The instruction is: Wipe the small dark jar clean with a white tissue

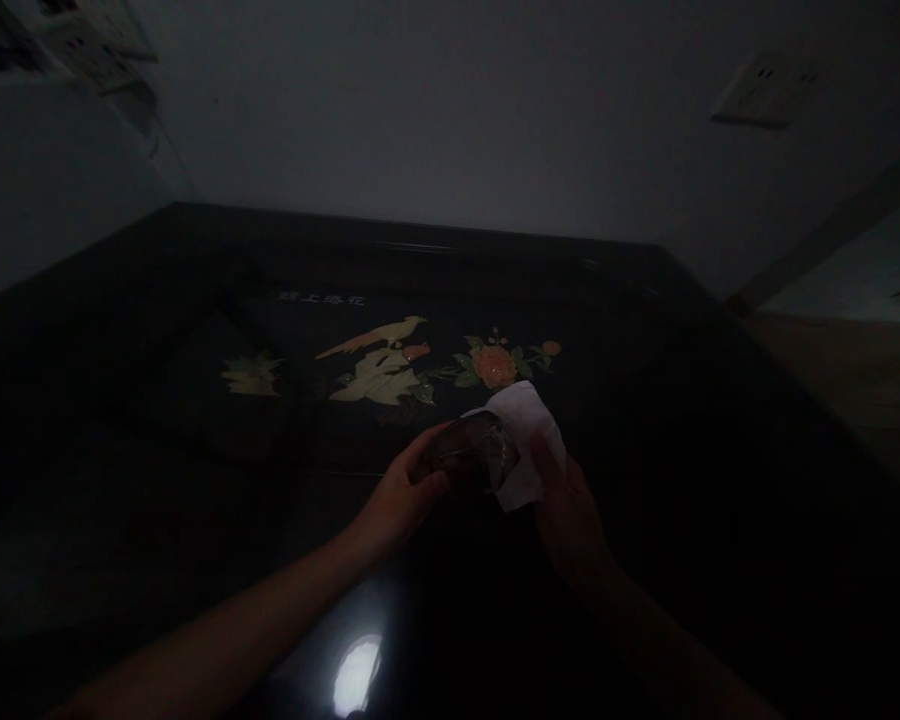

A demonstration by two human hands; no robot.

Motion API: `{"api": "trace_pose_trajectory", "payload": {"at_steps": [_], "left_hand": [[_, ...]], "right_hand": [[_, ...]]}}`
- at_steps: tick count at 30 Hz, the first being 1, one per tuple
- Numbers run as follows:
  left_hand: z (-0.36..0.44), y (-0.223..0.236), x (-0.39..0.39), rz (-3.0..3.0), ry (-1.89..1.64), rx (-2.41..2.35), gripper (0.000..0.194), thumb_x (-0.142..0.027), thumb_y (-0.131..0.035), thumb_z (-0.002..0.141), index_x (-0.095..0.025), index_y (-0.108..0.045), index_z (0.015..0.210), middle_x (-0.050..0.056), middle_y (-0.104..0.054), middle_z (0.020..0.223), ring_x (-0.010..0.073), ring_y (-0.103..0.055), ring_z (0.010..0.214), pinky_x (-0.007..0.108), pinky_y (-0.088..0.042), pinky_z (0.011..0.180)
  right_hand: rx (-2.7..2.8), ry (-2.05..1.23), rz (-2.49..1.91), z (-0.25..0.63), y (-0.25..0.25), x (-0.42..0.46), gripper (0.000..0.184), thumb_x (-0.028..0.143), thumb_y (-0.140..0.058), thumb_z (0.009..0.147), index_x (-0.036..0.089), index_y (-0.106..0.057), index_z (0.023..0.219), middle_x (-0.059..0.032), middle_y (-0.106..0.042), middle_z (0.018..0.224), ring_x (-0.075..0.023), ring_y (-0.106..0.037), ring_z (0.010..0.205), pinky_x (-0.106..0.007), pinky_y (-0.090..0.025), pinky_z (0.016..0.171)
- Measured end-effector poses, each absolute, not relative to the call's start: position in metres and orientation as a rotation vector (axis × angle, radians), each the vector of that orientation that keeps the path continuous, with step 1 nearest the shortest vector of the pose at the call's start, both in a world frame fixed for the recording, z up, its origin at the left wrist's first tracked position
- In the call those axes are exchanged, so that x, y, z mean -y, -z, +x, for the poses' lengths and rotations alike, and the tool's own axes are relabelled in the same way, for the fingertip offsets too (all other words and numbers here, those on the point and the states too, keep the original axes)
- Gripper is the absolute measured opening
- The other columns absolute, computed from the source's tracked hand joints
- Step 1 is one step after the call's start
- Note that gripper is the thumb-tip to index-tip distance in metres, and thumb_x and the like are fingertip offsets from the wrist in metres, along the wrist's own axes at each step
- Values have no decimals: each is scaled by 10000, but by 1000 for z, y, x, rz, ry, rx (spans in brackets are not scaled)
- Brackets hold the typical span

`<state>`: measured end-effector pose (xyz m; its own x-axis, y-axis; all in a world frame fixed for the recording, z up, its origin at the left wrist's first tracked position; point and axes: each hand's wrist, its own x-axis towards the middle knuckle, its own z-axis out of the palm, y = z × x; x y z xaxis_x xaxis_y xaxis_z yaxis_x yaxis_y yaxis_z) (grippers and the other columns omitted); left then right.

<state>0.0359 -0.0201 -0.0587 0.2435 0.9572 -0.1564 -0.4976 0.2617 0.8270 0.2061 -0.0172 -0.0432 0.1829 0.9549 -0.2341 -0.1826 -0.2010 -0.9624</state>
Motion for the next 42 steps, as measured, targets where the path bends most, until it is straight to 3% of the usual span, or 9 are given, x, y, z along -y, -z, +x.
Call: {"api": "trace_pose_trajectory", "payload": {"at_steps": [8, 17, 23, 27, 32, 37, 42], "left_hand": [[33, 63, 17, 758, -1138, -812, 647, -430, -807, 679, -192, -615, 1249, 128, -643, 1268, 308, -566, 1205, 402, -403, 1050], [35, 57, 17, 718, -1149, -770, 642, -466, -743, 748, -188, -562, 1298, 135, -593, 1331, 278, -551, 1223, 380, -381, 1065], [36, 57, 19, 669, -1147, -769, 569, -510, -772, 695, -175, -634, 1133, 110, -692, 1116, 235, -638, 1035, 335, -452, 952], [35, 58, 20, 684, -1099, -753, 473, -483, -739, 747, -175, -663, 1098, 95, -701, 1078, 228, -642, 1011, 329, -455, 940], [35, 58, 19, 674, -1046, -699, 503, -459, -682, 813, -182, -625, 1229, 123, -650, 1241, 262, -579, 1168, 381, -387, 1050], [35, 53, 18, 593, -1079, -744, 518, -439, -732, 773, -179, -629, 1209, 120, -659, 1229, 251, -596, 1146, 383, -403, 1042], [37, 52, 22, 603, -1015, -619, 499, -482, -733, 754, -166, -665, 1135, 143, -659, 1209, 288, -578, 1170, 431, -410, 1033]], "right_hand": [[1023, -1173, -1440, 208, 31, 20, 410, 542, -650, 794, 140, -715, 843, -60, -729, 791, -225, -661, 730, -289, -506, 589], [1157, -1154, -1336, 214, 28, 19, 308, 444, -693, 783, 186, -685, 951, -21, -702, 818, -184, -631, 736, -257, -499, 624], [1162, -1156, -1314, 215, 28, 16, 366, 400, -771, 686, 200, -647, 966, -23, -714, 867, -200, -658, 771, -282, -528, 654], [1223, -1103, -1288, 212, 20, 19, 322, 337, -789, 639, 209, -629, 887, -3, -724, 813, -190, -660, 704, -270, -527, 596], [1321, -1011, -1226, 211, 16, 24, 328, 311, -763, 686, 217, -647, 978, -35, -743, 983, -203, -689, 802, -288, -550, 663], [1523, -766, -1206, 216, 25, 23, 425, 304, -754, 739, 243, -614, 1135, -70, -703, 1152, -229, -678, 969, -345, -546, 808], [1767, -525, -1043, 219, 33, 21, 256, 274, -721, 782, 231, -590, 997, -118, -666, 1231, -261, -646, 1087, -403, -536, 875]]}}
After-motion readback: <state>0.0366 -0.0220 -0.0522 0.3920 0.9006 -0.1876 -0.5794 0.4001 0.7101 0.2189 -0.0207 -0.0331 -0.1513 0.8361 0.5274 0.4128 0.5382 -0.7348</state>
